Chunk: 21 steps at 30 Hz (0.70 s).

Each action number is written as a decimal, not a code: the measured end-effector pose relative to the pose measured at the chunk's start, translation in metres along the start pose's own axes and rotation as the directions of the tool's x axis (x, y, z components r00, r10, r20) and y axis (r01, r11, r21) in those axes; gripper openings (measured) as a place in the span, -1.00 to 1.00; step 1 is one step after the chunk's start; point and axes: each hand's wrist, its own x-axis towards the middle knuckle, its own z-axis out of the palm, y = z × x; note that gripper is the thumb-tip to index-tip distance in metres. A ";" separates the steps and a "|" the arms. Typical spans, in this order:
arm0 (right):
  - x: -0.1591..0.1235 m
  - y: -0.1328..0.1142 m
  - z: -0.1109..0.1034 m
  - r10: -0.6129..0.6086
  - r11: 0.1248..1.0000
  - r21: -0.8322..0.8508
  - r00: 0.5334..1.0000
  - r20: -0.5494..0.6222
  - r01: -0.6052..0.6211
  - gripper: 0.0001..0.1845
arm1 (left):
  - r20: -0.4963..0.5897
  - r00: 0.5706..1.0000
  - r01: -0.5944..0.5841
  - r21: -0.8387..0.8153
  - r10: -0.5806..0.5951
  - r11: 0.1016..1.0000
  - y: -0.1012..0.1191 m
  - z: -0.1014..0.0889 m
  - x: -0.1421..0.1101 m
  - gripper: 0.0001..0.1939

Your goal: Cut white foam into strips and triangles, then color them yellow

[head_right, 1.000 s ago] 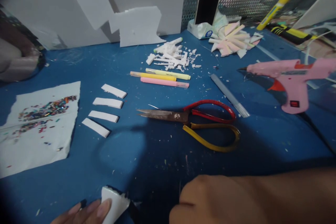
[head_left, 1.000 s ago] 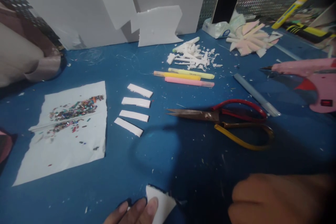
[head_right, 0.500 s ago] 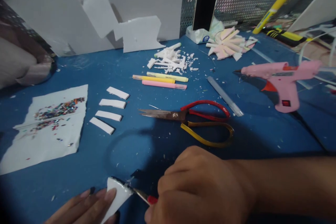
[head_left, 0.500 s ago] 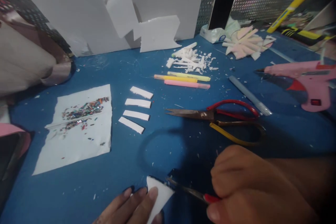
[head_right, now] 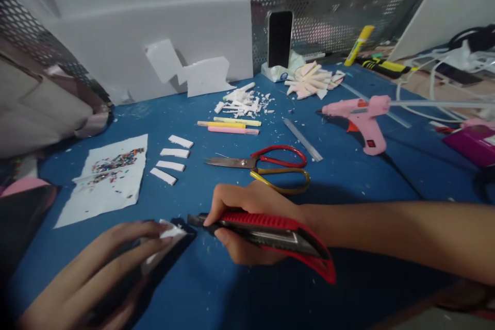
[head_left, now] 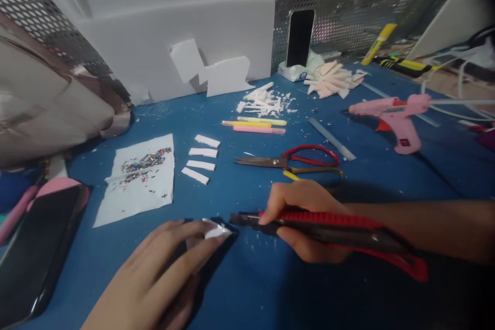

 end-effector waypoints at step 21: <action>0.001 -0.009 -0.005 -0.092 0.996 0.001 0.977 -0.190 0.094 -0.86 | 0.320 0.936 0.236 -0.257 -0.148 0.937 -0.009 -0.012 0.062 -0.85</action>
